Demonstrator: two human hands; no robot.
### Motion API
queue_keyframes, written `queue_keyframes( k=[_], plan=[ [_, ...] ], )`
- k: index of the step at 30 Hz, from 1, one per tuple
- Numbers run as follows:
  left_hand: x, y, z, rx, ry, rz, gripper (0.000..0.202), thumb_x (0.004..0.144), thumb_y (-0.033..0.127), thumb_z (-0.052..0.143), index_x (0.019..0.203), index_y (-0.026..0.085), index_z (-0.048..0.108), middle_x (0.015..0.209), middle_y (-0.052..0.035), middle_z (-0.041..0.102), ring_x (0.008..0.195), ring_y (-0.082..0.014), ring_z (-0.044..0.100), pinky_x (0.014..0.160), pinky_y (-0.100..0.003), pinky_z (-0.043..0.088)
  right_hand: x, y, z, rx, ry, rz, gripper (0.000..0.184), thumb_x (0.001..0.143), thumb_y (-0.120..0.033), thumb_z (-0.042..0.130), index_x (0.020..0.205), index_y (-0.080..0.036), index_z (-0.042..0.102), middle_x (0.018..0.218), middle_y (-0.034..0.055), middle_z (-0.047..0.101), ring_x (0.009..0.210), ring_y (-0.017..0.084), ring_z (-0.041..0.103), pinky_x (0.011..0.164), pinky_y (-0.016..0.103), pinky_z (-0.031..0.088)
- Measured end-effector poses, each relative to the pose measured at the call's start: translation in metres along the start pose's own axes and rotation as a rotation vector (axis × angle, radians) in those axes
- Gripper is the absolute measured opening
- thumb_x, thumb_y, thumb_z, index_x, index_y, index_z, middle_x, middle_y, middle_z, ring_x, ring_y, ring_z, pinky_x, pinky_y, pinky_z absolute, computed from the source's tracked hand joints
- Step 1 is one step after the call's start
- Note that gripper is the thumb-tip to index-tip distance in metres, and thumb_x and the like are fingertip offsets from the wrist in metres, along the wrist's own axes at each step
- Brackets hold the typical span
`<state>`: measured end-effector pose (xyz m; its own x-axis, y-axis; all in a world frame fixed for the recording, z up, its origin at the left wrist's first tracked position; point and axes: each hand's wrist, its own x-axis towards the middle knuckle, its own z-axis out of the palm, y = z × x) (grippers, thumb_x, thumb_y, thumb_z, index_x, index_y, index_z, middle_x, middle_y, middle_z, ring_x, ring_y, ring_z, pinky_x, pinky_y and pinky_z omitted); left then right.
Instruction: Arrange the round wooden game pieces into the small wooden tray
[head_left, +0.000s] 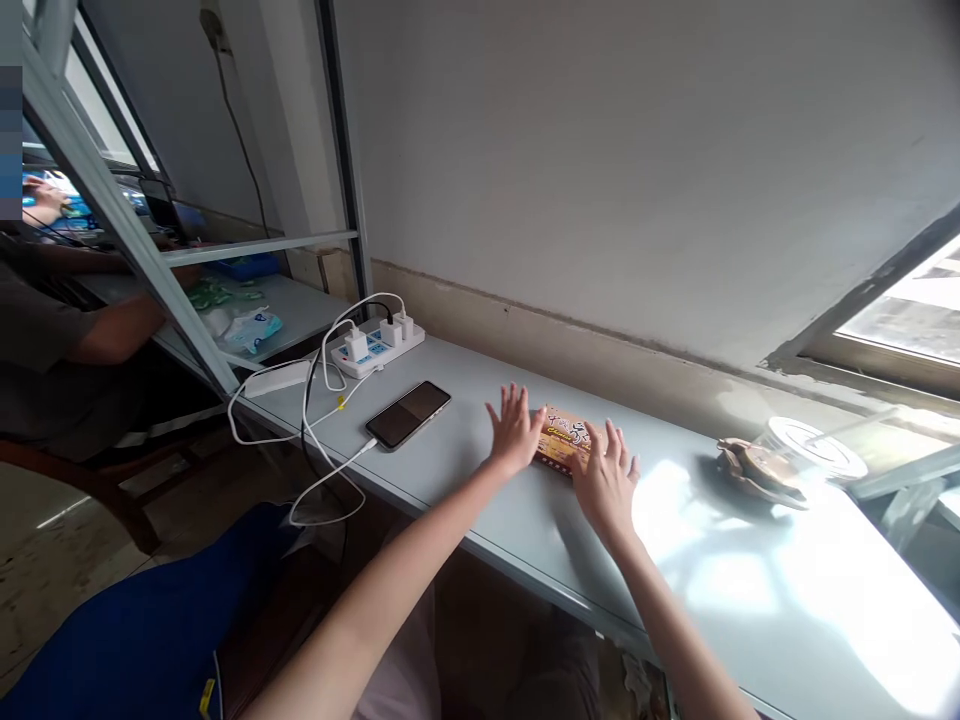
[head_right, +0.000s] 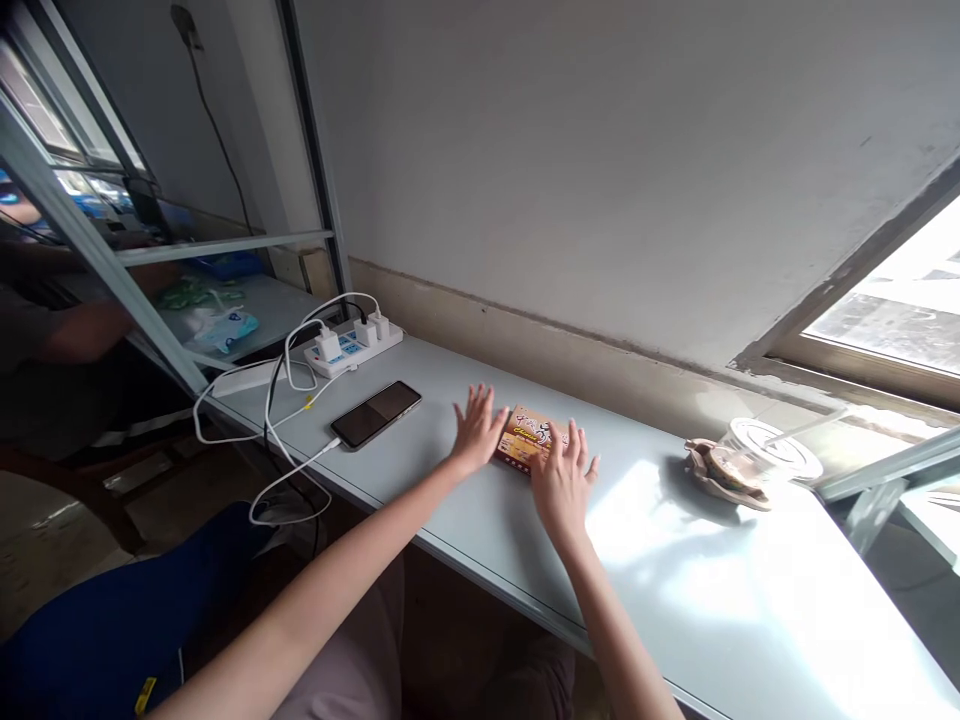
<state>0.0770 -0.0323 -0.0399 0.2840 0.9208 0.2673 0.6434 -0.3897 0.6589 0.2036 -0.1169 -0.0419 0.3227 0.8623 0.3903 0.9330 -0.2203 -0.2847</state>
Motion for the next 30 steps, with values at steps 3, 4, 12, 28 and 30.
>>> queue_keyframes(
  k=[3, 4, 12, 28, 30],
  plan=[
    [-0.04, -0.038, -0.066, -0.01, 0.364, 0.022, 0.046, 0.092, 0.038, 0.035, 0.134, 0.019, 0.038, 0.147, -0.0111, 0.032, 0.139, -0.0267, 0.019, 0.111, -0.055, 0.011, -0.007, -0.047, 0.003, 0.131, 0.042, -0.314, 0.039, 0.093, -0.031, 0.033, 0.128, -0.021, 0.048, 0.141, 0.0099, 0.037, 0.134, 0.025, 0.027, 0.105, 0.05, 0.028],
    [-0.055, -0.055, -0.089, -0.021, 0.48, 0.01, 0.042, 0.091, 0.037, 0.038, 0.129, 0.021, 0.044, 0.142, -0.0111, 0.04, 0.135, -0.026, 0.029, 0.111, -0.053, 0.017, -0.009, -0.066, 0.007, 0.175, -0.024, -0.432, 0.037, 0.093, -0.031, 0.034, 0.126, -0.024, 0.049, 0.14, 0.0082, 0.039, 0.134, 0.024, 0.027, 0.105, 0.048, 0.029],
    [-0.131, -0.147, -0.173, -0.02, 0.535, -0.258, 0.043, 0.088, 0.044, 0.044, 0.124, 0.02, 0.046, 0.127, -0.0122, 0.051, 0.123, -0.0288, 0.042, 0.1, -0.048, 0.037, -0.011, -0.188, 0.042, 0.333, -0.337, -0.803, 0.038, 0.095, -0.046, 0.034, 0.13, -0.039, 0.047, 0.148, -0.0018, 0.027, 0.138, 0.022, 0.019, 0.108, 0.049, 0.026],
    [-0.104, -0.16, -0.145, 0.21, 0.27, -0.151, 0.086, 0.078, 0.049, 0.06, 0.145, 0.022, 0.013, 0.134, -0.0147, 0.047, 0.122, -0.0323, 0.045, 0.096, -0.051, 0.042, 0.0, -0.192, 0.062, 0.316, -0.325, -0.598, 0.039, 0.095, -0.038, 0.035, 0.133, -0.031, 0.042, 0.148, 0.0031, 0.027, 0.139, 0.025, 0.014, 0.109, 0.058, 0.023],
    [-0.102, -0.161, -0.143, 0.24, 0.268, -0.145, 0.089, 0.076, 0.04, 0.064, 0.146, 0.022, 0.012, 0.134, -0.0139, 0.048, 0.12, -0.0323, 0.046, 0.097, -0.052, 0.04, 0.0, -0.193, 0.059, 0.329, -0.362, -0.707, 0.037, 0.095, -0.039, 0.037, 0.13, -0.033, 0.044, 0.147, 0.0014, 0.029, 0.139, 0.024, 0.016, 0.11, 0.058, 0.021]
  ],
)
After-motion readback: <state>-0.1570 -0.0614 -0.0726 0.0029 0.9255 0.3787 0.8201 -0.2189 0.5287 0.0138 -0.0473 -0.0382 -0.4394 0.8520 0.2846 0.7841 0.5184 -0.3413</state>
